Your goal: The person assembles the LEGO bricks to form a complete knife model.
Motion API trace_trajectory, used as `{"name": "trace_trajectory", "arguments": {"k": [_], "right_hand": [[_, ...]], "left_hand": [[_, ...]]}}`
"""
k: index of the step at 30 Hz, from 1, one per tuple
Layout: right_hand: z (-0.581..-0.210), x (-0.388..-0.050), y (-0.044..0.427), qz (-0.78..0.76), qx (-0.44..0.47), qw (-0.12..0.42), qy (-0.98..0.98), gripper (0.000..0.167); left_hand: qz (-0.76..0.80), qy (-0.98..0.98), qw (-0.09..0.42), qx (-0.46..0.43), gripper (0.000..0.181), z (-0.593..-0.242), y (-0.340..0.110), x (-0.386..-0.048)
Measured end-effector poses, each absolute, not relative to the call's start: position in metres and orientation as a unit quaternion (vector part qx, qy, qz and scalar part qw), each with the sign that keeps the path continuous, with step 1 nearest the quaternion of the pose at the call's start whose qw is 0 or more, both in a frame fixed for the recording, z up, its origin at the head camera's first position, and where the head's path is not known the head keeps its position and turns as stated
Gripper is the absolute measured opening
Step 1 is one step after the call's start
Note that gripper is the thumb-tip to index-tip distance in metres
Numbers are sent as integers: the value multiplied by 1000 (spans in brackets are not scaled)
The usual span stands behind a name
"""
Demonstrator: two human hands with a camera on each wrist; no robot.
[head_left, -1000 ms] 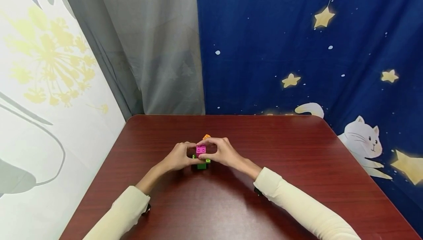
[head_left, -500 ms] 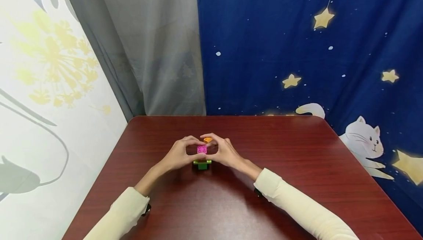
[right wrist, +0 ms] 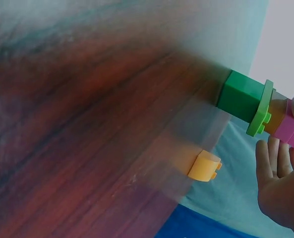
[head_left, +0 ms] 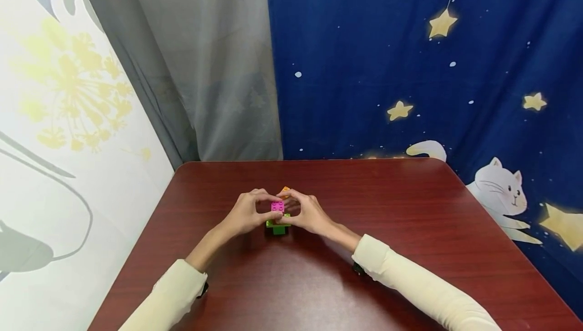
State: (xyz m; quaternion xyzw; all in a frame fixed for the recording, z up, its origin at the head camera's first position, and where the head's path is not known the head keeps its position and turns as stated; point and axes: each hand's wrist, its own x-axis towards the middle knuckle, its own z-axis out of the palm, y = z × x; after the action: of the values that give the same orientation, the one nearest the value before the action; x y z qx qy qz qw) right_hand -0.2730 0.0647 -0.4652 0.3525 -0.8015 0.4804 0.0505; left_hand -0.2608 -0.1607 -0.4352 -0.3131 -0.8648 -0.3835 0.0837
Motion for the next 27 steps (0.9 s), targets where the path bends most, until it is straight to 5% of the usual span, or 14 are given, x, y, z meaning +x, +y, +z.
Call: {"name": "trace_trajectory", "arguments": {"k": [13,27], "right_hand": [[-464,-287,88,465,376,32,-801,56],[-486,-323,100,466,299,38,-832,48]], "left_hand": [[-365,-882,61,-291,39,-432,-160,-261],[-337,-890,44,-305,40,-429,-163,-268]]}}
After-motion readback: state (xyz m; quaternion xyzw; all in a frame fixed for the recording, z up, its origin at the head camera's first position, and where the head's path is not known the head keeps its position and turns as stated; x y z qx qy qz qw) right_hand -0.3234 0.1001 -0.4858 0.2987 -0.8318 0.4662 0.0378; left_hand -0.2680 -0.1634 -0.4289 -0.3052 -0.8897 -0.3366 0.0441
